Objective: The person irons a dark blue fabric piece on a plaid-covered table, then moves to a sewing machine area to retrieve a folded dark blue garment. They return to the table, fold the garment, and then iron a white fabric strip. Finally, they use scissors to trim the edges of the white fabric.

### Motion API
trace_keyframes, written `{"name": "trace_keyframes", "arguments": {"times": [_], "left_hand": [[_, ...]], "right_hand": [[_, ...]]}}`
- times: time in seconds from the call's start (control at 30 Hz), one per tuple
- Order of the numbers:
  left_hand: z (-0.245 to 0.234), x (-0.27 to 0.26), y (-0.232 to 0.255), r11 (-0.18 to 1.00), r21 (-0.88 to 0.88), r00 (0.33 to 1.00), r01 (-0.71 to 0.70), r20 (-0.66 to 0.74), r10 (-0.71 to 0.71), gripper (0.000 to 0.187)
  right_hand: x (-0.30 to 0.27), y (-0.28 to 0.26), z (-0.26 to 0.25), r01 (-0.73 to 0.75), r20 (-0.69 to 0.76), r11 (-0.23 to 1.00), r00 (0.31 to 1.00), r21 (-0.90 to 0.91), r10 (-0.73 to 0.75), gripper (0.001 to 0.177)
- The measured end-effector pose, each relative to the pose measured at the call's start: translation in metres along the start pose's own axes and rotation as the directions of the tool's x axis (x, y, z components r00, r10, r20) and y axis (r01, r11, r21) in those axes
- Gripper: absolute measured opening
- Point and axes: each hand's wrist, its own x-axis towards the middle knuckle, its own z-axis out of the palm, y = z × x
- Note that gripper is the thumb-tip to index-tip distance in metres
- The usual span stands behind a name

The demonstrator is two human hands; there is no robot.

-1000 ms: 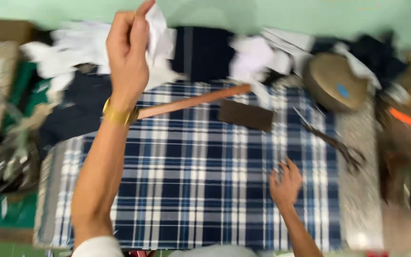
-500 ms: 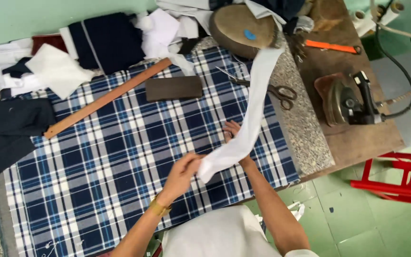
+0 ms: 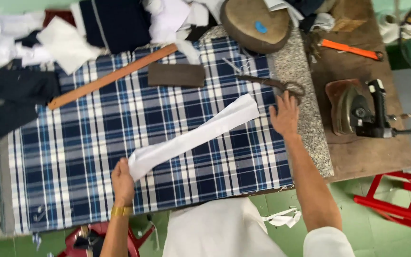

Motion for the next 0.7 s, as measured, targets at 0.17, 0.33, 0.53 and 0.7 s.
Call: {"name": "trace_keyframes", "arguments": {"times": [0.17, 0.33, 0.53, 0.7], "left_hand": [[0.013, -0.055, 0.067, 0.970, -0.243, 0.998, 0.003, -0.053, -0.016, 0.053], [0.026, -0.043, 0.029, 0.971, -0.240, 0.992, -0.001, -0.125, -0.030, 0.051], [0.003, -0.016, 0.033, 0.965, -0.196, 0.953, -0.175, -0.278, 0.116, 0.024], [-0.046, 0.000, 0.037, 0.925, -0.019, 0.879, -0.379, -0.321, 0.354, 0.019]], "right_hand": [[0.020, -0.017, 0.018, 0.124, -0.384, 0.958, 0.897, -0.259, -0.220, 0.026], [0.010, -0.034, 0.063, -0.072, 0.029, 0.997, 0.997, -0.012, 0.072, 0.057], [-0.012, -0.063, 0.038, -0.070, 0.070, 0.907, 0.997, 0.415, 0.045, 0.035], [-0.077, -0.080, 0.005, -0.023, 0.059, 0.681, 0.998, 0.731, -0.030, 0.029]]}}
